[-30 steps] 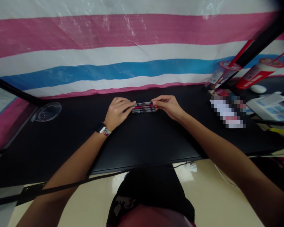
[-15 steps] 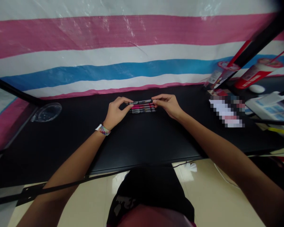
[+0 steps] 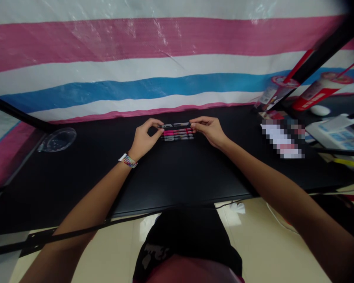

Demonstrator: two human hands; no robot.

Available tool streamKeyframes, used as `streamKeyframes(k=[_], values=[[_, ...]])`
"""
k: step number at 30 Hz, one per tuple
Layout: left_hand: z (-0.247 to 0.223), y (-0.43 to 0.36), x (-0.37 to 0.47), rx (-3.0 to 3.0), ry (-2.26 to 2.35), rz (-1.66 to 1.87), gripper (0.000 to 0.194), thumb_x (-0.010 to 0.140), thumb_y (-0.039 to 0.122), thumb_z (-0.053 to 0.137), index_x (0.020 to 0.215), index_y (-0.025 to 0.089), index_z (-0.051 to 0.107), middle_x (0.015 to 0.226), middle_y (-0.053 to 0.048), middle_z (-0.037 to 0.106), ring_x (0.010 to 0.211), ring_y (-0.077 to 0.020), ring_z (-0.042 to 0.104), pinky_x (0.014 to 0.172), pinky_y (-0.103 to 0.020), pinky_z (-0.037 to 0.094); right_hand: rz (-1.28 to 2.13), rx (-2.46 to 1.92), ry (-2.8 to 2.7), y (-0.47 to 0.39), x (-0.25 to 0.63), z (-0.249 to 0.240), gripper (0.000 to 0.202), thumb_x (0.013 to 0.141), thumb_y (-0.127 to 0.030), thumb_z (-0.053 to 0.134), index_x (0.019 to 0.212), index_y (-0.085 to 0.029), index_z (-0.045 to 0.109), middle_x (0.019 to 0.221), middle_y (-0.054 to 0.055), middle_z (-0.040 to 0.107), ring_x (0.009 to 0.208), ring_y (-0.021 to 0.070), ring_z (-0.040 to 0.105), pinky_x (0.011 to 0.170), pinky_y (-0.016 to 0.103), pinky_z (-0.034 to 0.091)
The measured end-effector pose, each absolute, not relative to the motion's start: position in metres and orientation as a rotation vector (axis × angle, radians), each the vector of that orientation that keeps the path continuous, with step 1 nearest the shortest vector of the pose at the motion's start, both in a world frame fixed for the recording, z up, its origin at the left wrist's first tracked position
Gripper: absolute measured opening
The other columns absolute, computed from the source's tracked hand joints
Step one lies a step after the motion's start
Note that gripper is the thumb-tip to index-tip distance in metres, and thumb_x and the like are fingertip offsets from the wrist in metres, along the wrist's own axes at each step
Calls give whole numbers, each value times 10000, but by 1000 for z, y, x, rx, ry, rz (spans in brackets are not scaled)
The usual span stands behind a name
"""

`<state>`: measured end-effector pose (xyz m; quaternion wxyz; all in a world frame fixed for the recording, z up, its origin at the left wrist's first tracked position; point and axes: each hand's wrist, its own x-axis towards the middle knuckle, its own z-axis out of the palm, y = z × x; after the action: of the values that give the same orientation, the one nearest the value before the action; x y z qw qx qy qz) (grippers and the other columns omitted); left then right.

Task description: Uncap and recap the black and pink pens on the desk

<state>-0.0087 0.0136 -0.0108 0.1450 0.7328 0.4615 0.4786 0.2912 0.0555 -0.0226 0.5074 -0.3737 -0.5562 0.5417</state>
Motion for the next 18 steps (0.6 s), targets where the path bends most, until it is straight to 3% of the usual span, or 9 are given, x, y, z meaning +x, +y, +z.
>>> streamKeyframes(k=[3,6,8,10,14,18], values=[[-12,15,-9,2126,1324,1337,149,1067,371,722,1001,263,801,940,-28,822,938,-218,762,949,-399,602,1325,-878,-1310,55,291,-21,259,732,-375,999,958,-277,920,870,27,829,761,190,724,842,427,631],[-14,16,-8,2075,1313,1368,177,1011,353,792,1160,257,790,1032,-35,823,992,-218,769,980,-398,602,1343,-864,-1282,55,290,-20,250,715,-358,1006,932,-268,920,846,27,824,740,179,716,826,411,622],[-14,16,-8,2028,1298,1401,212,980,339,822,1165,244,783,1063,-41,822,1001,-216,771,972,-390,604,1346,-870,-1271,54,290,-19,265,706,-365,1008,933,-261,918,848,29,822,748,181,718,842,417,626],[-13,17,-8,1992,1302,1395,136,1034,363,761,997,235,784,970,-35,822,932,-203,767,933,-380,604,1342,-878,-1275,54,290,-20,277,715,-375,1002,950,-258,914,861,32,820,765,186,721,865,429,632],[-11,19,-9,1931,1367,1386,385,1108,431,656,791,231,740,791,-23,798,783,-179,745,840,-360,612,1306,-906,-1302,56,291,-21,284,734,-398,984,971,-268,900,910,37,816,822,207,731,897,450,645],[-13,23,-13,1872,1366,1472,119,1016,345,782,1018,238,835,1041,-52,870,944,-201,797,903,-372,652,1259,-895,-1290,59,293,-22,264,725,-376,969,958,-276,894,960,38,824,885,214,734,890,425,647]])
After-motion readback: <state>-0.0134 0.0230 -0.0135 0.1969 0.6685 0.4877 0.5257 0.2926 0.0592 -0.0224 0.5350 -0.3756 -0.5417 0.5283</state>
